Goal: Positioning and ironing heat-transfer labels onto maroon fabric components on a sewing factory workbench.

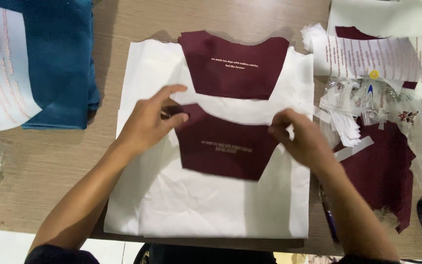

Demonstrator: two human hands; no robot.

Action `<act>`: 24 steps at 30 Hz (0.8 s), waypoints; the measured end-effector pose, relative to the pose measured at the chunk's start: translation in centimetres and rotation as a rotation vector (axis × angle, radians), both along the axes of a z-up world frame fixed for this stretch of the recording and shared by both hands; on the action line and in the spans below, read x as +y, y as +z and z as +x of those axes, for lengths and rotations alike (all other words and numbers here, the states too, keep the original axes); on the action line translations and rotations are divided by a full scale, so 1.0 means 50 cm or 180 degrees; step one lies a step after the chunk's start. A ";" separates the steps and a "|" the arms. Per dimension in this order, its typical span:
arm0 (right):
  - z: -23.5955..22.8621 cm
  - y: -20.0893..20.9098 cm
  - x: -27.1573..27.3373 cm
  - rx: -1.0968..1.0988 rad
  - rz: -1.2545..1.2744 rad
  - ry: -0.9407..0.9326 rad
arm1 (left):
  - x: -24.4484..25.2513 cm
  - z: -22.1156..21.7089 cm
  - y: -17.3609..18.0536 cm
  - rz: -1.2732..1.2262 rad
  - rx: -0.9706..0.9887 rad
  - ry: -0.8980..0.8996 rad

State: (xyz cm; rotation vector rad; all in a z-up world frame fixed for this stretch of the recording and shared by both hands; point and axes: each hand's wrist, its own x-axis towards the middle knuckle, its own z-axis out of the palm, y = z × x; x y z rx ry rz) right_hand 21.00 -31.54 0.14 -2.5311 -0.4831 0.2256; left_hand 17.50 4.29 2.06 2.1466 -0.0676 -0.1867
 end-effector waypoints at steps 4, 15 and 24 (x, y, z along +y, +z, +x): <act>0.152 -0.042 -0.033 -0.0519 0.0865 0.0225 | 0.003 0.089 -0.025 -0.0227 -0.0581 0.0156; 0.389 -0.085 0.050 -0.0798 0.1136 -0.0691 | -0.013 0.331 -0.107 0.0040 -0.0837 0.0930; 0.131 -0.040 0.098 -0.3070 -0.0638 0.0819 | -0.010 0.147 -0.140 0.1695 -0.2975 -0.1341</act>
